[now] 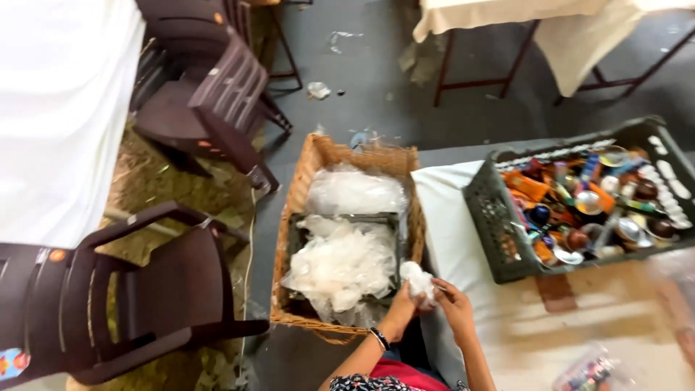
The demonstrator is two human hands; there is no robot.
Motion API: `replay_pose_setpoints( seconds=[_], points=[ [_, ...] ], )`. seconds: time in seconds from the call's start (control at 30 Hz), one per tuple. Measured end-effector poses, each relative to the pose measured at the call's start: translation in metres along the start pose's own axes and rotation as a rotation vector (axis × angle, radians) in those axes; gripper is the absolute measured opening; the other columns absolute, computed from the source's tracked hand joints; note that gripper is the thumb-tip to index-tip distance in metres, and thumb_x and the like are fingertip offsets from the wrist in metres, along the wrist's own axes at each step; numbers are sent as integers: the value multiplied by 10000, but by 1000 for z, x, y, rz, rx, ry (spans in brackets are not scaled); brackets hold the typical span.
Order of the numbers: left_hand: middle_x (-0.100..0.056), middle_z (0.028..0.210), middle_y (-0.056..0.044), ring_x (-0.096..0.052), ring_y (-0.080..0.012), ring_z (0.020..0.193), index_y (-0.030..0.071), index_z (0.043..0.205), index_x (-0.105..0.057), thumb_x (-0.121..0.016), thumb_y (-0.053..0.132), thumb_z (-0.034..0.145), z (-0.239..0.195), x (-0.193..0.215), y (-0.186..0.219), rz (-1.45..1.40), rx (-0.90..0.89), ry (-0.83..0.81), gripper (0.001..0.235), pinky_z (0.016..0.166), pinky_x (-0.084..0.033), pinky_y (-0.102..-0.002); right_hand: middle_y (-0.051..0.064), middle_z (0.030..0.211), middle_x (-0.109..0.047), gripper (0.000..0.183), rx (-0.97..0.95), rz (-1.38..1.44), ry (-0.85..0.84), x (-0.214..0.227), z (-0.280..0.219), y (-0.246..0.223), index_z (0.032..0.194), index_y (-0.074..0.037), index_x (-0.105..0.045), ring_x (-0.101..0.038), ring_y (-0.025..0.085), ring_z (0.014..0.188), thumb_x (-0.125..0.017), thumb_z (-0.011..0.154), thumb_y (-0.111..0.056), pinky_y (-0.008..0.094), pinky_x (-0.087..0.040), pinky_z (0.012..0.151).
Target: Sort and pack various retail items including office supplies and electronics accessories into plastic containers and bags.
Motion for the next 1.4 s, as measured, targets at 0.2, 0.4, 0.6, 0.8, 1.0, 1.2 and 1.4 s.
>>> replay_pose_setpoints(
  seconds=[0.2,0.4,0.6,0.8,1.0,1.2,1.4],
  points=[
    [-647,746,-252,-642,-459,737,-8,1124,-654,-615,384,1045,-18,61,50,720,20,315,402,659,-503,-510,51,1028,-681,738,-27,-275,-159,-71,-11,-39,1424,-149,-636,-542,136,746,-761,718,25,292,-513,674],
    [-662,778,-238,-651,-473,826,29,1018,-671,-527,424,1041,-26,69,70,906,133,329,421,704,-485,-564,151,1070,-744,479,202,-604,-117,-81,3,1,1214,-82,-710,-722,284,864,-704,742,0,352,-563,781],
    [-547,1157,-415,-594,-517,988,-143,1384,-498,-551,284,1131,-14,94,0,780,-437,375,499,893,-517,-554,213,943,-733,219,233,-638,-10,-86,12,11,1019,-17,-749,-721,373,871,-628,838,-41,411,-553,778],
    [-695,950,-189,-699,-354,819,17,1172,-667,-734,209,847,-12,113,45,485,-110,173,383,732,-543,-441,201,838,-685,188,197,-712,30,-104,17,-8,849,-20,-723,-685,398,754,-659,919,-183,460,-532,669],
    [-591,712,-232,-587,-430,707,-12,721,-606,-717,257,961,-5,134,38,759,-226,330,377,639,-457,-499,147,817,-707,240,169,-914,17,-128,19,-15,806,-98,-749,-680,391,771,-660,892,-303,497,-531,677],
    [-661,726,-164,-634,-394,713,89,735,-731,-552,416,1051,37,175,-1,1140,-14,-75,489,639,-482,-540,107,845,-733,302,19,-1021,-86,-135,31,5,835,-139,-781,-705,344,803,-653,920,-399,477,-552,714],
    [-675,1235,-233,-585,-433,1197,129,1148,-747,-776,428,520,64,256,41,1709,-293,539,696,847,-492,-646,36,1103,-695,369,-46,-1161,-426,-147,25,33,1056,-201,-762,-691,280,1004,-782,780,-445,414,-562,842]
  ],
)
Point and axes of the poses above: each hand's wrist, its own z-axis towards the middle knuckle, its own x-axis out of the back of the hand, y = z × x, the point moved 6 cm from there along z, towards the middle knuckle
